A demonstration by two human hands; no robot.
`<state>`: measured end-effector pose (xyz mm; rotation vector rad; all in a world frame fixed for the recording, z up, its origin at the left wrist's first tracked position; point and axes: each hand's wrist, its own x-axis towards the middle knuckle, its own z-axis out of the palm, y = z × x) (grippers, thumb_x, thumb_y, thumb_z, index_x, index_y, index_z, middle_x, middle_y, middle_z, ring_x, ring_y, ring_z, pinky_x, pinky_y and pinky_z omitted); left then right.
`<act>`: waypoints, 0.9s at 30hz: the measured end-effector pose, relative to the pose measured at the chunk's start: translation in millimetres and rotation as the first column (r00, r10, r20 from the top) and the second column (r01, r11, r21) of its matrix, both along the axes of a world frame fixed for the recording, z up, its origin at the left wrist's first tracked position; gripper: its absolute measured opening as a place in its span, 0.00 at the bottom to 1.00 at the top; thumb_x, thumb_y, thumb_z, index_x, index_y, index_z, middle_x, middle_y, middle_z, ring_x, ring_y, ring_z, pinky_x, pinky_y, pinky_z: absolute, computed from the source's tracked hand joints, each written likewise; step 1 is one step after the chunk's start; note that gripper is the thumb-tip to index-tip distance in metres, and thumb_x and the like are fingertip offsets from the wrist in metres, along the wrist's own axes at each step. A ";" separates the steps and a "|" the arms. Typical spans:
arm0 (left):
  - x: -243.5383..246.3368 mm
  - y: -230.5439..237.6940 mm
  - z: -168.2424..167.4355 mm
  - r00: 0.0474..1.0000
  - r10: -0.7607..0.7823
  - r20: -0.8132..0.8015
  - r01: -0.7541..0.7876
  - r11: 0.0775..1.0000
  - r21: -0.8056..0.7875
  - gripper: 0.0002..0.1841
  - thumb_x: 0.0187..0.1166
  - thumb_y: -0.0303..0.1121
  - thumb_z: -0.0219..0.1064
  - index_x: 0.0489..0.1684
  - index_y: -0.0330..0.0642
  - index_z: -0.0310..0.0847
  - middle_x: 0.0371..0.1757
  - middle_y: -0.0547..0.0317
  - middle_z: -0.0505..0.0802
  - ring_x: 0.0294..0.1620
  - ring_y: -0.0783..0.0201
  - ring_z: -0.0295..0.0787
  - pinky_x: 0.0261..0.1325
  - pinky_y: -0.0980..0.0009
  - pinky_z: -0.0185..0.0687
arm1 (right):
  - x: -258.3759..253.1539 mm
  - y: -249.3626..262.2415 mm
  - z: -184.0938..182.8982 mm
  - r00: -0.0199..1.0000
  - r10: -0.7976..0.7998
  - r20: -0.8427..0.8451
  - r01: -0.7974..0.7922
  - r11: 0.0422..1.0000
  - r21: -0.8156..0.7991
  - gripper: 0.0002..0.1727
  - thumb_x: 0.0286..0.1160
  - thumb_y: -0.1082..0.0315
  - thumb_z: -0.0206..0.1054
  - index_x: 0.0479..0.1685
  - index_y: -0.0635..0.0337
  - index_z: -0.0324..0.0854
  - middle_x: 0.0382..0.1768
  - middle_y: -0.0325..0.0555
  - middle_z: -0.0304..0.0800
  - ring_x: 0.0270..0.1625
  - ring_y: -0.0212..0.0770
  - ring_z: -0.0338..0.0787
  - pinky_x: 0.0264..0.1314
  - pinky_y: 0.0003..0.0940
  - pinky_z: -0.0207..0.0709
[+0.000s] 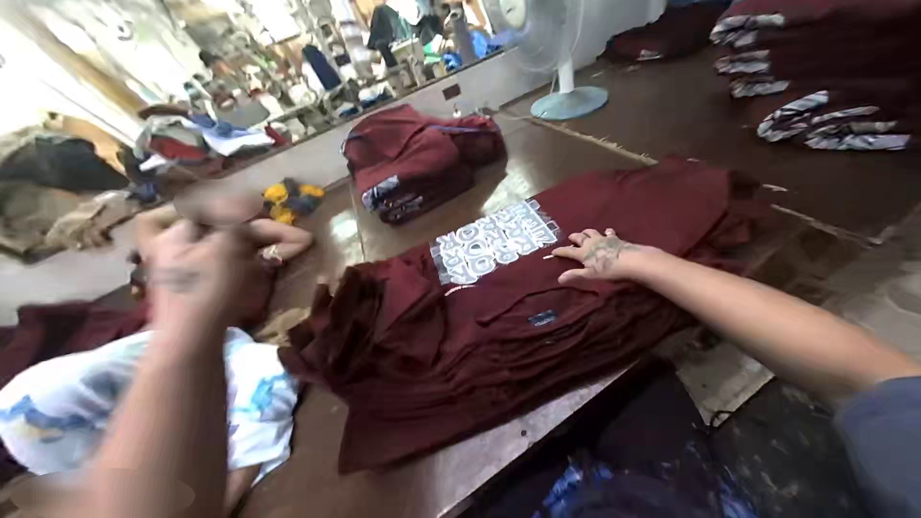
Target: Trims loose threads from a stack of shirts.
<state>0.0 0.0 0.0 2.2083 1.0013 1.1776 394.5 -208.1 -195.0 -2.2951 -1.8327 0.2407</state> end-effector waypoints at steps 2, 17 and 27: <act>38.1 -56.9 -38.5 0.935 -0.216 -0.282 0.240 0.969 0.051 0.18 0.85 0.27 0.55 0.70 0.36 0.77 0.54 0.49 0.92 0.46 0.64 0.92 0.52 0.59 0.90 | -18.5 5.3 -8.5 0.999 0.040 0.010 -0.039 0.999 -0.029 0.36 0.85 0.37 0.56 0.88 0.43 0.70 0.87 0.64 0.66 0.90 0.70 0.60 0.81 0.83 0.48; -137.9 -25.2 -141.9 0.644 0.328 -0.691 -0.421 0.906 0.038 0.24 0.91 0.42 0.46 0.82 0.48 0.70 0.54 0.26 0.89 0.50 0.23 0.88 0.47 0.21 0.74 | 63.6 -197.8 30.7 0.853 -0.515 -0.082 0.522 0.843 0.130 0.37 0.88 0.40 0.54 0.87 0.56 0.68 0.71 0.73 0.81 0.70 0.74 0.82 0.72 0.77 0.68; -43.8 13.5 -204.9 0.952 0.258 0.163 -0.077 0.722 -0.688 0.27 0.93 0.44 0.46 0.92 0.69 0.55 0.79 0.66 0.80 0.70 0.69 0.82 0.69 0.57 0.80 | 95.9 -93.7 6.5 0.719 -0.526 -0.454 0.617 0.784 0.070 0.45 0.84 0.54 0.67 0.97 0.49 0.45 0.88 0.66 0.62 0.87 0.69 0.66 0.84 0.74 0.57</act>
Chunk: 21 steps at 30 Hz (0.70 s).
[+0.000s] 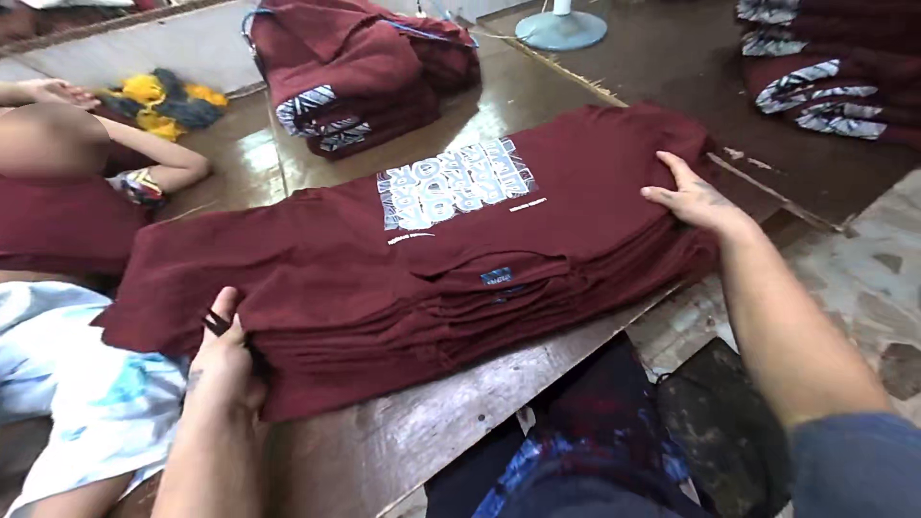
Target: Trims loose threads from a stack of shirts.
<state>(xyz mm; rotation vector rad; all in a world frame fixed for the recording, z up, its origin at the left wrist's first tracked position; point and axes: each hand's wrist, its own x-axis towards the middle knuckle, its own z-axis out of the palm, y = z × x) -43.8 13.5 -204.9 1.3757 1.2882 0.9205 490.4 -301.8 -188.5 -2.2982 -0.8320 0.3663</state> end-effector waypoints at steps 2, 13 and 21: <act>6.3 3.5 -1.4 0.999 -0.006 0.047 0.006 1.000 -0.011 0.23 0.94 0.44 0.46 0.87 0.64 0.64 0.65 0.70 0.88 0.58 0.75 0.87 0.59 0.67 0.85 | -1.2 6.3 -3.5 1.000 0.008 0.006 -0.009 0.998 0.059 0.47 0.82 0.61 0.70 0.97 0.52 0.45 0.89 0.66 0.59 0.88 0.68 0.65 0.85 0.71 0.57; -90.8 -20.7 6.8 0.936 -0.341 0.094 0.353 0.911 -0.215 0.23 0.88 0.42 0.45 0.79 0.72 0.71 0.29 0.66 0.91 0.13 0.75 0.79 0.12 0.79 0.75 | -47.4 -58.3 -17.1 0.999 0.021 0.036 -0.024 0.996 0.081 0.40 0.81 0.62 0.71 0.92 0.50 0.58 0.81 0.67 0.72 0.78 0.70 0.76 0.76 0.73 0.65; -32.3 -9.9 2.0 0.981 -0.093 -0.169 0.097 0.995 0.015 0.27 0.91 0.35 0.46 0.91 0.62 0.62 0.82 0.65 0.79 0.71 0.73 0.80 0.71 0.63 0.75 | -152.7 14.6 40.4 0.728 0.360 0.583 -0.405 0.912 -0.058 0.31 0.82 0.47 0.65 0.77 0.59 0.78 0.68 0.69 0.82 0.71 0.71 0.81 0.70 0.71 0.72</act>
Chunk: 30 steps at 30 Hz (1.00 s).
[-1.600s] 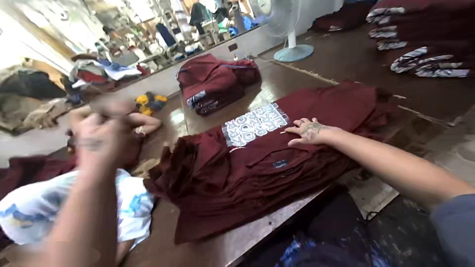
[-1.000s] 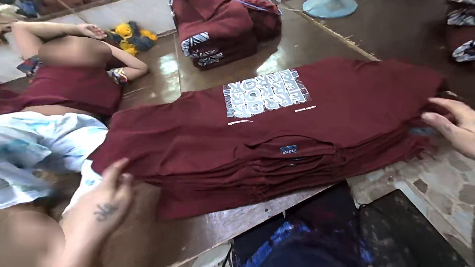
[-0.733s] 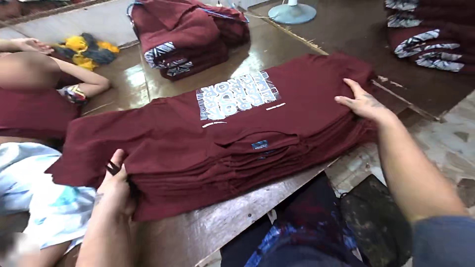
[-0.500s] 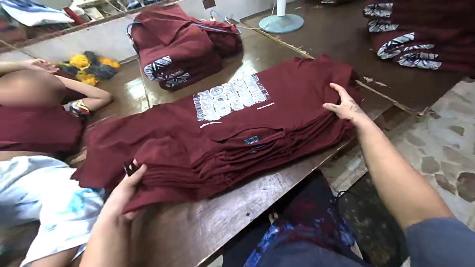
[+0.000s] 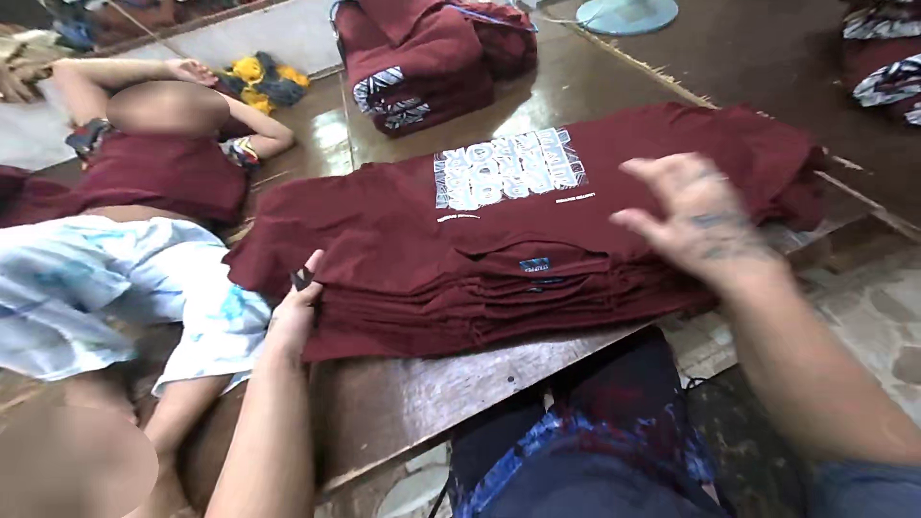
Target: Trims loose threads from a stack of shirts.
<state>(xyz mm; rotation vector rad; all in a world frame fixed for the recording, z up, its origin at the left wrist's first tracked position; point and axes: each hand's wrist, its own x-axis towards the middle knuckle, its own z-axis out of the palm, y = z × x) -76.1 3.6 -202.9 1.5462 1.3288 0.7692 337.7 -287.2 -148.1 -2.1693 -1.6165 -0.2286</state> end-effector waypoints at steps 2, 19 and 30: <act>2.4 -12.3 1.3 0.993 -0.021 -0.114 0.023 1.000 0.019 0.26 0.88 0.32 0.49 0.88 0.53 0.65 0.73 0.57 0.83 0.63 0.72 0.82 0.67 0.64 0.77 | -36.2 11.2 -42.4 0.982 0.182 0.056 -0.179 0.983 -0.050 0.32 0.79 0.37 0.61 0.53 0.59 0.90 0.53 0.64 0.89 0.59 0.67 0.87 0.56 0.66 0.80; 190.6 -225.6 25.6 0.560 -0.778 -0.283 0.810 0.443 0.385 0.26 0.89 0.37 0.50 0.85 0.41 0.70 0.58 0.52 0.94 0.43 0.62 0.94 0.44 0.57 0.89 | -24.5 -71.3 -57.4 0.908 0.318 -0.274 -0.032 0.702 0.711 0.10 0.85 0.59 0.66 0.43 0.53 0.88 0.43 0.32 0.90 0.48 0.25 0.90 0.51 0.23 0.87; 187.3 -252.5 13.9 0.212 -0.472 0.856 0.874 0.484 0.050 0.34 0.92 0.43 0.54 0.95 0.55 0.42 0.71 0.50 0.89 0.30 0.70 0.92 0.31 0.77 0.89 | -70.9 -69.0 -86.6 0.940 0.304 -0.158 -0.128 0.740 0.660 0.10 0.81 0.66 0.70 0.55 0.55 0.92 0.35 0.46 0.85 0.41 0.35 0.84 0.50 0.25 0.80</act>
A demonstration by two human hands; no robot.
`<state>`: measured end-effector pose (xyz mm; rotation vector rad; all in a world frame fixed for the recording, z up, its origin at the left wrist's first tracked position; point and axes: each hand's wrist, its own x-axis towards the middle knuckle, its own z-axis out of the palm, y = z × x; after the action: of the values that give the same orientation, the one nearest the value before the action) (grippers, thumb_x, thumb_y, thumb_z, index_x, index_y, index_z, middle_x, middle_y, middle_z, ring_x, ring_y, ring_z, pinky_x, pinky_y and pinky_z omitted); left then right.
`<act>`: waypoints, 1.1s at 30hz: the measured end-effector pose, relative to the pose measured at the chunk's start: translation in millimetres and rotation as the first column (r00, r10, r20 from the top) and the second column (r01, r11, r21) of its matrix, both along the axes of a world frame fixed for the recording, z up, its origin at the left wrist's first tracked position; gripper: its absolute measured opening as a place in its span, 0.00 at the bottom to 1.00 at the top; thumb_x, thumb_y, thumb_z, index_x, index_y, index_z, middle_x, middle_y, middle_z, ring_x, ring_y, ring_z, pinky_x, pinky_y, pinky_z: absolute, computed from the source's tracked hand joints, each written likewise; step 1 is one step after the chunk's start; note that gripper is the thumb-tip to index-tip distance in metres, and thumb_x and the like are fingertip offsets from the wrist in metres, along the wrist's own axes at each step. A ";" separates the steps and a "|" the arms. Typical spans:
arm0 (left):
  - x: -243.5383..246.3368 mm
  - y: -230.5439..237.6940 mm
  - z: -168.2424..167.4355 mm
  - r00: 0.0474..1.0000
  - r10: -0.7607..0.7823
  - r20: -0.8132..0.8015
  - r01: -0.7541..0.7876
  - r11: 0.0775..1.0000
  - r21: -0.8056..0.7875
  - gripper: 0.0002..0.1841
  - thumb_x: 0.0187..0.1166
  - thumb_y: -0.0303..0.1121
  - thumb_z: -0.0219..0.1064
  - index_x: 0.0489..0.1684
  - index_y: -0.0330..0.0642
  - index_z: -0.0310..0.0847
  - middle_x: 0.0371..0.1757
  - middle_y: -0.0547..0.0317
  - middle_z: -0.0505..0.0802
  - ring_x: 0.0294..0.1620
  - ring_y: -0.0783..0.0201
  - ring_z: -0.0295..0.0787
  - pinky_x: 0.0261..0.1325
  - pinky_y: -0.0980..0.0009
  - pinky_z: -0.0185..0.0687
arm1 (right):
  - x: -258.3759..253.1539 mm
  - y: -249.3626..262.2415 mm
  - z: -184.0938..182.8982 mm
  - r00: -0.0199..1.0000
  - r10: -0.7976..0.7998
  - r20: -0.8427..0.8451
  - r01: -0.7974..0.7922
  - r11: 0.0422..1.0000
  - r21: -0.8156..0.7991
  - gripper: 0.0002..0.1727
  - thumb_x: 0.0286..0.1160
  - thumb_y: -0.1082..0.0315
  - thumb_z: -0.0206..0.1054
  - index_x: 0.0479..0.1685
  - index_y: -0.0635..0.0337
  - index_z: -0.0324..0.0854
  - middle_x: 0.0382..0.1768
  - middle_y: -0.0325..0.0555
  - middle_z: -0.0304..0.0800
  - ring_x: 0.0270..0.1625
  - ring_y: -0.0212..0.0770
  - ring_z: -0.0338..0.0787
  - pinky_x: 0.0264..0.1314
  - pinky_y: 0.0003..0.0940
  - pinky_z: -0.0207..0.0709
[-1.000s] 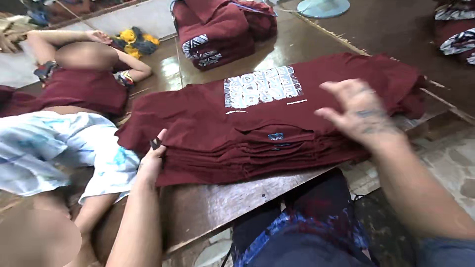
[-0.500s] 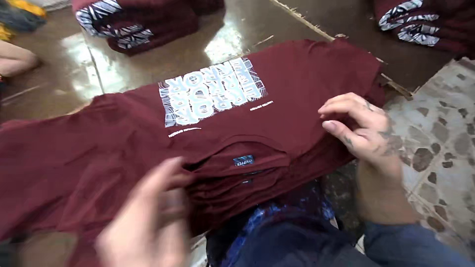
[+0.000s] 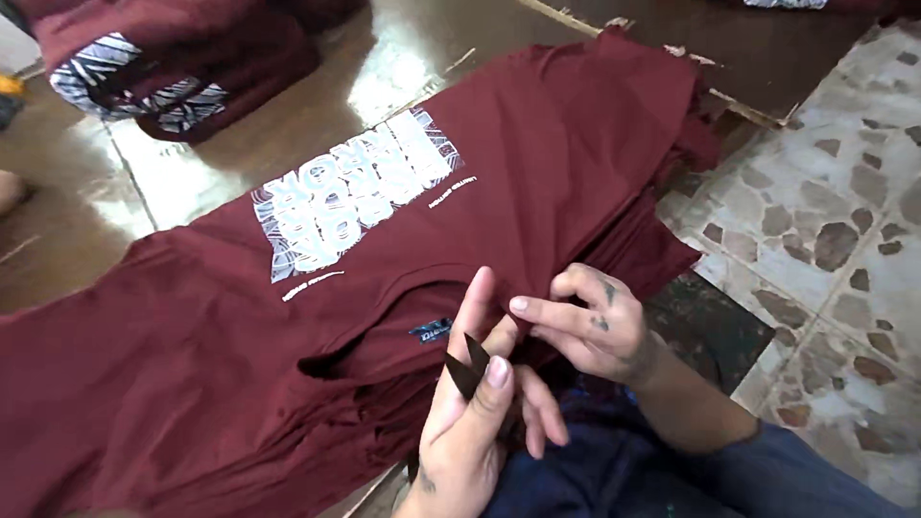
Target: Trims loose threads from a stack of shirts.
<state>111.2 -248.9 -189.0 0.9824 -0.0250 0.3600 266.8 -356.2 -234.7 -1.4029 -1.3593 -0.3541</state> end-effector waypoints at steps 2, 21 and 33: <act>-3.7 -0.6 -0.2 0.998 -0.055 -0.006 0.055 0.998 -0.036 0.34 0.93 0.43 0.53 0.95 0.55 0.39 0.77 0.48 0.83 0.35 0.65 0.94 0.32 0.75 0.90 | 1.9 2.0 -5.6 0.998 0.060 0.006 -0.060 0.996 0.064 0.07 0.79 0.72 0.68 0.48 0.59 0.92 0.31 0.47 0.85 0.38 0.36 0.84 0.46 0.27 0.79; -0.8 8.3 -11.4 0.986 0.145 -0.087 -0.125 0.971 0.203 0.28 0.94 0.44 0.50 0.90 0.45 0.54 0.58 0.51 0.95 0.28 0.69 0.93 0.29 0.78 0.89 | 5.1 -32.7 16.9 0.989 0.135 -0.060 -0.140 0.986 -0.095 0.17 0.88 0.56 0.63 0.59 0.59 0.85 0.39 0.44 0.90 0.44 0.31 0.88 0.54 0.24 0.83; -35.1 48.8 30.9 0.883 0.469 -0.030 -0.236 0.496 0.836 0.21 0.93 0.49 0.51 0.78 0.56 0.74 0.37 0.73 0.92 0.26 0.82 0.82 0.27 0.86 0.78 | -5.4 -26.3 3.5 0.996 -0.001 -0.092 -0.023 0.966 -0.257 0.18 0.93 0.62 0.52 0.39 0.63 0.83 0.35 0.47 0.89 0.44 0.32 0.89 0.51 0.19 0.81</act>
<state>76.0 -200.0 -158.1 1.9948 0.2867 0.6313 261.4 -382.5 -231.2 -1.6044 -1.3732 -0.1053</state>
